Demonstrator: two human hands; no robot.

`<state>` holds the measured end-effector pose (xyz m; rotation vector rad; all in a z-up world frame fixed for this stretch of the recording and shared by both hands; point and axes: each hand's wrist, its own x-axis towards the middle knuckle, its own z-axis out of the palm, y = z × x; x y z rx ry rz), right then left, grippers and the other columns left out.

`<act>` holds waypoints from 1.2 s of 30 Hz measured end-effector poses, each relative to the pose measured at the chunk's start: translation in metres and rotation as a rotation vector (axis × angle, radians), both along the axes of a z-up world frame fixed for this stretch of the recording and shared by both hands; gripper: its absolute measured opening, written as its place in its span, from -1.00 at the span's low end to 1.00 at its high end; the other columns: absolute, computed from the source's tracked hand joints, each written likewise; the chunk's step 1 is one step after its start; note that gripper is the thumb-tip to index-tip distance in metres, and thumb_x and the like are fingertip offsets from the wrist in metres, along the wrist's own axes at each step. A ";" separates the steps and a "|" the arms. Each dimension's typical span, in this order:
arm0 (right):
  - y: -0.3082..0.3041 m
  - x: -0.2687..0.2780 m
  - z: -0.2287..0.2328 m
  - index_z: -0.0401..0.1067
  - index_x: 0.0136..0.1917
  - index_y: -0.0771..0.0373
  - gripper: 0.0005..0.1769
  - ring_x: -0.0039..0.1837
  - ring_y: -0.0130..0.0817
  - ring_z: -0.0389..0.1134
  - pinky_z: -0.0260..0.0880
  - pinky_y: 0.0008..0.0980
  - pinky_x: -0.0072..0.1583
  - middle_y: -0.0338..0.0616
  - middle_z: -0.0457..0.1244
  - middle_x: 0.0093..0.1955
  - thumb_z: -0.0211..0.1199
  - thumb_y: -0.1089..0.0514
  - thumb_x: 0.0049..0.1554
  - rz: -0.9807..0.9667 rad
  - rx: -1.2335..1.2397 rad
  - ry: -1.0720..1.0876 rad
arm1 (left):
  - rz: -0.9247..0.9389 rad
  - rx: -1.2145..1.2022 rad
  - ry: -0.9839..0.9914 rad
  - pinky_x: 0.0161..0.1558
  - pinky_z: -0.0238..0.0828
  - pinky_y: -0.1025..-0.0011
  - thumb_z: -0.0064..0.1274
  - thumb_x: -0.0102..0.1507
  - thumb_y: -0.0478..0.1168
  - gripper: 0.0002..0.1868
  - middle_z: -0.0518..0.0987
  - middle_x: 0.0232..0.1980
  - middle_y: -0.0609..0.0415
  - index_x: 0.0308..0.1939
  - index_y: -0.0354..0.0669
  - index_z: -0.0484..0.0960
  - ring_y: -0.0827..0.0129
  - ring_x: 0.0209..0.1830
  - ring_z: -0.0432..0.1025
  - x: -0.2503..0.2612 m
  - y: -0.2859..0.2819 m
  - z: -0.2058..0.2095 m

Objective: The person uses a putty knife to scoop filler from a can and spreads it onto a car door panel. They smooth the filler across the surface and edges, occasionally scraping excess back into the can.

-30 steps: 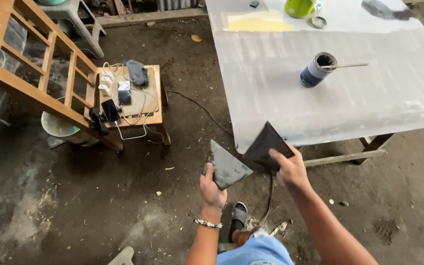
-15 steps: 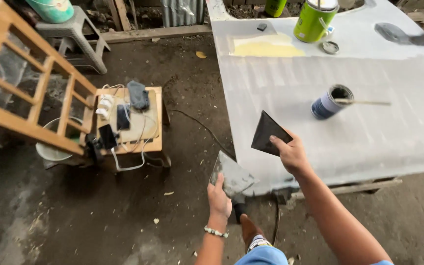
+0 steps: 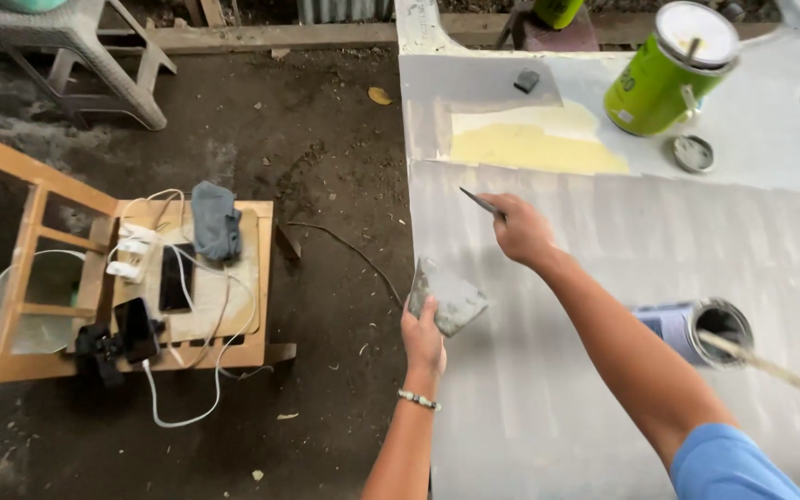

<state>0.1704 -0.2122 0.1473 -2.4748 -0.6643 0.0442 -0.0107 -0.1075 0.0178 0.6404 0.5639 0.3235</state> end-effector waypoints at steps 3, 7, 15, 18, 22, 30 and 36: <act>0.020 0.041 -0.008 0.48 0.31 0.01 -0.50 0.20 0.02 0.33 0.34 -0.06 0.17 -0.13 0.34 0.20 -0.03 0.34 0.19 0.024 -0.148 0.011 | -0.041 0.049 0.089 0.11 0.41 0.36 -0.02 0.32 -0.34 -0.58 0.59 0.12 -0.02 0.27 -0.35 0.46 0.34 0.04 0.47 0.043 0.011 0.005; 0.036 0.079 -0.026 0.47 0.33 -0.04 -0.50 0.24 -0.04 0.32 0.34 -0.06 0.19 -0.14 0.33 0.18 0.02 0.30 0.19 0.035 -0.272 -0.004 | 0.003 0.114 0.075 0.09 0.41 0.36 -0.01 0.32 -0.34 -0.59 0.60 0.08 -0.01 0.25 -0.37 0.47 0.35 0.00 0.47 0.085 0.023 0.005; 0.044 0.123 -0.055 0.47 0.32 -0.04 -0.46 0.24 -0.13 0.32 0.38 -0.08 0.19 -0.25 0.33 0.22 -0.01 0.33 0.15 0.128 -0.517 -0.127 | 0.030 0.095 0.028 0.04 0.43 0.39 -0.03 0.35 -0.34 -0.69 0.60 0.03 0.02 0.16 -0.35 0.50 0.40 -0.04 0.46 0.115 0.034 -0.001; 0.046 0.123 -0.054 0.47 0.33 -0.04 -0.46 0.22 -0.13 0.32 0.39 -0.09 0.17 -0.26 0.33 0.24 -0.01 0.33 0.16 0.138 -0.550 -0.118 | 0.029 0.094 -0.018 0.04 0.43 0.38 -0.03 0.37 -0.36 -0.72 0.59 0.03 0.00 0.14 -0.40 0.51 0.39 -0.05 0.46 0.113 0.033 -0.006; 0.048 0.124 -0.055 0.47 0.33 -0.06 -0.45 0.22 -0.14 0.33 0.39 -0.09 0.17 -0.27 0.33 0.24 -0.01 0.34 0.16 0.149 -0.545 -0.133 | 0.018 0.056 -0.023 0.05 0.43 0.40 -0.03 0.35 -0.36 -0.71 0.60 0.04 0.01 0.14 -0.38 0.51 0.39 -0.04 0.47 0.112 0.033 0.003; 0.049 0.128 -0.072 0.45 0.33 -0.10 -0.48 0.20 -0.08 0.35 0.44 -0.07 0.12 -0.19 0.32 0.21 0.02 0.28 0.16 0.168 -0.612 -0.180 | 0.034 0.097 -0.012 0.05 0.43 0.39 0.00 0.33 -0.36 -0.65 0.60 0.06 0.03 0.19 -0.38 0.50 0.41 -0.03 0.47 0.108 0.033 -0.004; 0.044 0.118 -0.084 0.46 0.31 -0.13 -0.50 0.23 -0.08 0.35 0.41 -0.04 0.20 -0.21 0.32 0.20 0.03 0.26 0.17 0.154 -0.565 -0.180 | 0.026 0.054 -0.022 -0.07 0.47 0.43 -0.01 0.32 -0.34 -0.65 0.61 0.01 0.07 0.19 -0.33 0.50 0.43 -0.09 0.49 0.095 0.034 -0.001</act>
